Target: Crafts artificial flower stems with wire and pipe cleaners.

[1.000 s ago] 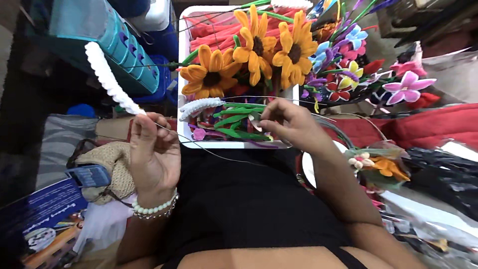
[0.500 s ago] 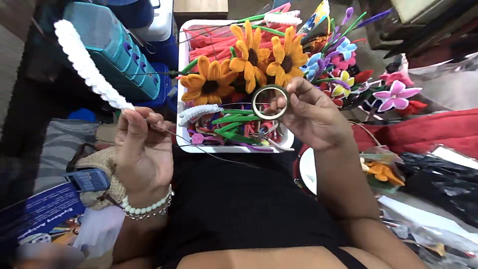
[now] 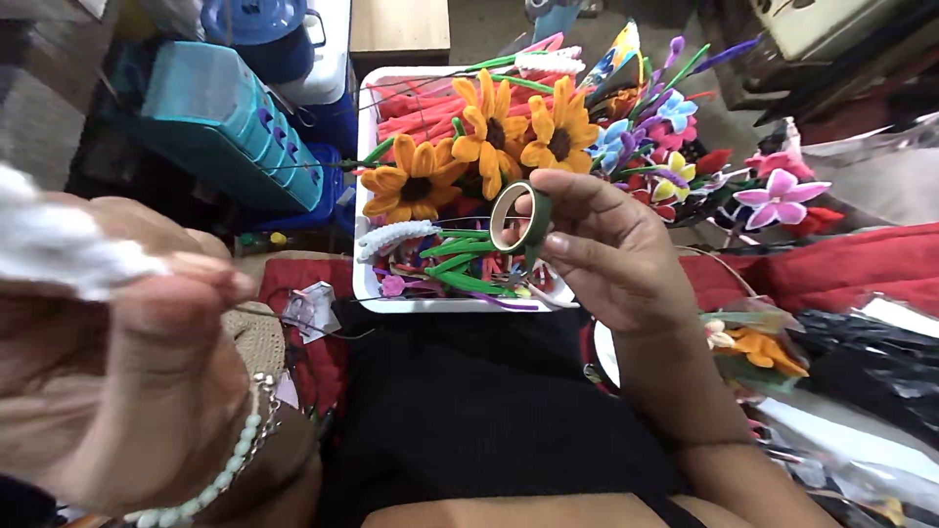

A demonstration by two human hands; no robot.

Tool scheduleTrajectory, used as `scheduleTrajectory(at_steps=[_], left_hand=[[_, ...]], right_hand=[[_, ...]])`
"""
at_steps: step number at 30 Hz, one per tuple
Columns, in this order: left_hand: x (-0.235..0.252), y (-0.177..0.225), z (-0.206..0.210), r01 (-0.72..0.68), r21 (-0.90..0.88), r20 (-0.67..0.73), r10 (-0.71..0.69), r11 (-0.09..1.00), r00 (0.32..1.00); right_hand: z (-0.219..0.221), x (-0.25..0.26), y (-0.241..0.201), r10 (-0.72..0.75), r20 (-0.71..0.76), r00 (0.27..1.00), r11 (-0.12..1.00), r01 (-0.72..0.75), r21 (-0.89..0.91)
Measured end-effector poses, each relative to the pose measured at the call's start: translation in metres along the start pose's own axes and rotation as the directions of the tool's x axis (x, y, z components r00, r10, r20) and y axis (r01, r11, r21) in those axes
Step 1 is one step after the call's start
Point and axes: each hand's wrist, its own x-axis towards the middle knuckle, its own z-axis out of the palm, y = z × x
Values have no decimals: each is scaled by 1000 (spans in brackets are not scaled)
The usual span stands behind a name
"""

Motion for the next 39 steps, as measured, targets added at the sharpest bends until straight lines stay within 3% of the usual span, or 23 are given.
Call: scheduleTrajectory(at_steps=[3,6,11,16,22,26,30,39], left_hand=[[-5,7,4,-29,208,102,8,978,995],[-12,-1,14,-97,275,230,33,956,973],[-15,-24,44,-65,199,294,3,978,956],[-22,-42,61,31,114,302,-65,993,951],[-22,-42,68,-3,118,329,-36,993,944],[-21,-40,71,-8,131,345,-38,991,938],[-22,-42,73,3,116,348,-43,993,937],[-25,-46,76,6,135,321,-50,991,946]], right_hand=[[0,-3,1,17,75,997,996,-24,88],[-2,-4,10,50,157,986,974,-83,209],[0,-8,27,82,146,986,966,-115,232],[-3,-15,37,46,79,996,987,-58,152],[-1,-17,34,31,33,999,992,-35,123],[4,-15,27,-70,12,997,990,71,-125],[9,-10,16,-225,130,966,900,258,-353],[19,-2,5,-269,215,939,692,344,-635]])
